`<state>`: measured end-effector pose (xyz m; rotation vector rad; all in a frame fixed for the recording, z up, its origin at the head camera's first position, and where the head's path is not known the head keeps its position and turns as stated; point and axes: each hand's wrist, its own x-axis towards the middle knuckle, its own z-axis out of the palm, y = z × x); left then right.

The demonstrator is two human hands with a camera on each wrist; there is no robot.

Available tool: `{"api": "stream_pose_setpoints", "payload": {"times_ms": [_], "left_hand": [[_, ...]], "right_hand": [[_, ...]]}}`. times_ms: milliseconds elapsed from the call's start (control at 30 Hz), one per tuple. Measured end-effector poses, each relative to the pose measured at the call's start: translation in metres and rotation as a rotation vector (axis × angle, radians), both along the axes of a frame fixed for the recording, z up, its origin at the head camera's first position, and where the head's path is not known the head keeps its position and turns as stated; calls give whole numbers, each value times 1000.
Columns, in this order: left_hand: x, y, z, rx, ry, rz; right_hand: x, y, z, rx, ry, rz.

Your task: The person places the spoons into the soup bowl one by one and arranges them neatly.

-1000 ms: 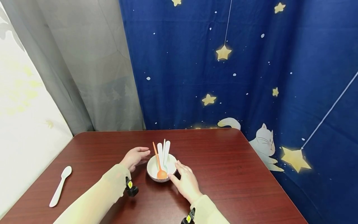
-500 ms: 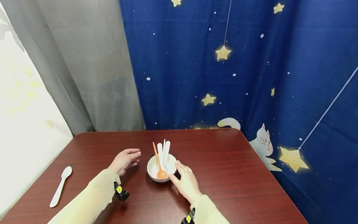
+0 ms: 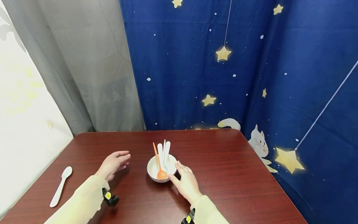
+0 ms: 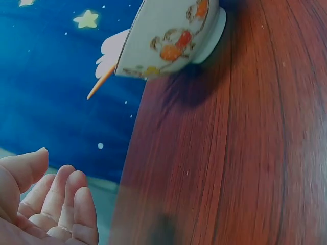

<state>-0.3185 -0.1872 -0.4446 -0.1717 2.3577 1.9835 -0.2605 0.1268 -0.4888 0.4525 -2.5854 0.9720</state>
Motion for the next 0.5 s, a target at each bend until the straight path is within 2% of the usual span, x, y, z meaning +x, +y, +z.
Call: {"api": "stream_pose_setpoints", "payload": {"times_ms": [200,500], "left_hand": [[7,-20,4,-17,7,18],[19,-47,2,-77,-6,32]], "right_hand": [[-1,0,0,-4,0,0],[-1,0,1,-7,0,3]]}}
